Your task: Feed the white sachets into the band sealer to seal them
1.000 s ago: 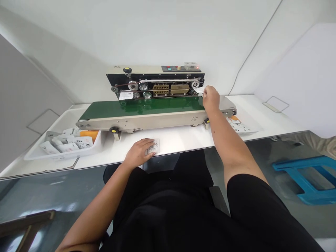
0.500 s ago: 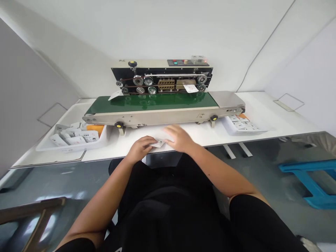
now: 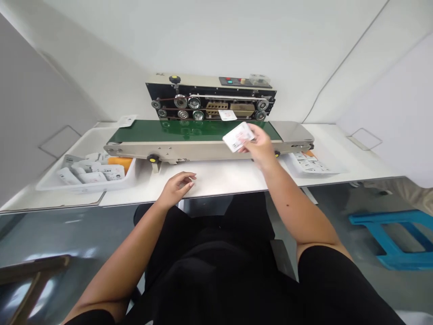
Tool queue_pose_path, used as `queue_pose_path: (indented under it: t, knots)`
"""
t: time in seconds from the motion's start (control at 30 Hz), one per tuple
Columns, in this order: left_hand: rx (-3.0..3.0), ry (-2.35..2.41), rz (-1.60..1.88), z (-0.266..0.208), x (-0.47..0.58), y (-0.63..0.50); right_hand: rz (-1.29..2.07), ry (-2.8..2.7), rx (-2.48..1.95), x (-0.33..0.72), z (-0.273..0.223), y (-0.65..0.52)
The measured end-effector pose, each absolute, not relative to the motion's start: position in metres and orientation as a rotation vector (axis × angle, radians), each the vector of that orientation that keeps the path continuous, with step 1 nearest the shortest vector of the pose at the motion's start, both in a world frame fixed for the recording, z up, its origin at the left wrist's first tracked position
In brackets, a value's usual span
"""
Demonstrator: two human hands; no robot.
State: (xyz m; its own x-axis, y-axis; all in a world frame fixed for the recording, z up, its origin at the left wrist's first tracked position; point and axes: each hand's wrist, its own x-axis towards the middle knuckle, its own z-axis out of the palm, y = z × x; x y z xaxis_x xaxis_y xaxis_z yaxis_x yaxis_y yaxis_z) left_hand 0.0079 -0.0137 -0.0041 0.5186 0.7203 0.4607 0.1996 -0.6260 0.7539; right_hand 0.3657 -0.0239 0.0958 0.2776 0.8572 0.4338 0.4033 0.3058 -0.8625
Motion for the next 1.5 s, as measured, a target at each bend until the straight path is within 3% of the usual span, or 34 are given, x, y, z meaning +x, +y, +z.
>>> queue_pose_path:
  t: [0.23, 0.33, 0.7, 1.13, 1.37, 1.5]
  knots:
    - [2.15, 0.806, 1.016, 0.002, 0.007, -0.014, -0.4, -1.179, -1.704, 0.5, 0.145, -0.003]
    - [2.155, 0.816, 1.007, 0.004, 0.007, -0.016, -0.569, -1.227, -1.835, 0.525, 0.145, 0.006]
    - [2.203, 0.668, 1.031, 0.007, 0.003, -0.018, -0.481, -1.583, -1.86, 0.505, 0.133, 0.043]
    - [2.269, 0.633, 0.977, 0.009, 0.002, -0.016, -0.751, -1.638, -1.96, 0.519, 0.15, 0.016]
    - [2.305, 0.657, 0.929, 0.016, 0.005, -0.015, -0.496, -1.636, -1.959, 0.505, 0.148, 0.053]
    - [2.271, 0.688, 0.963, 0.016, 0.001, -0.013, -0.413, -1.356, -1.796, 0.514, 0.154, 0.033]
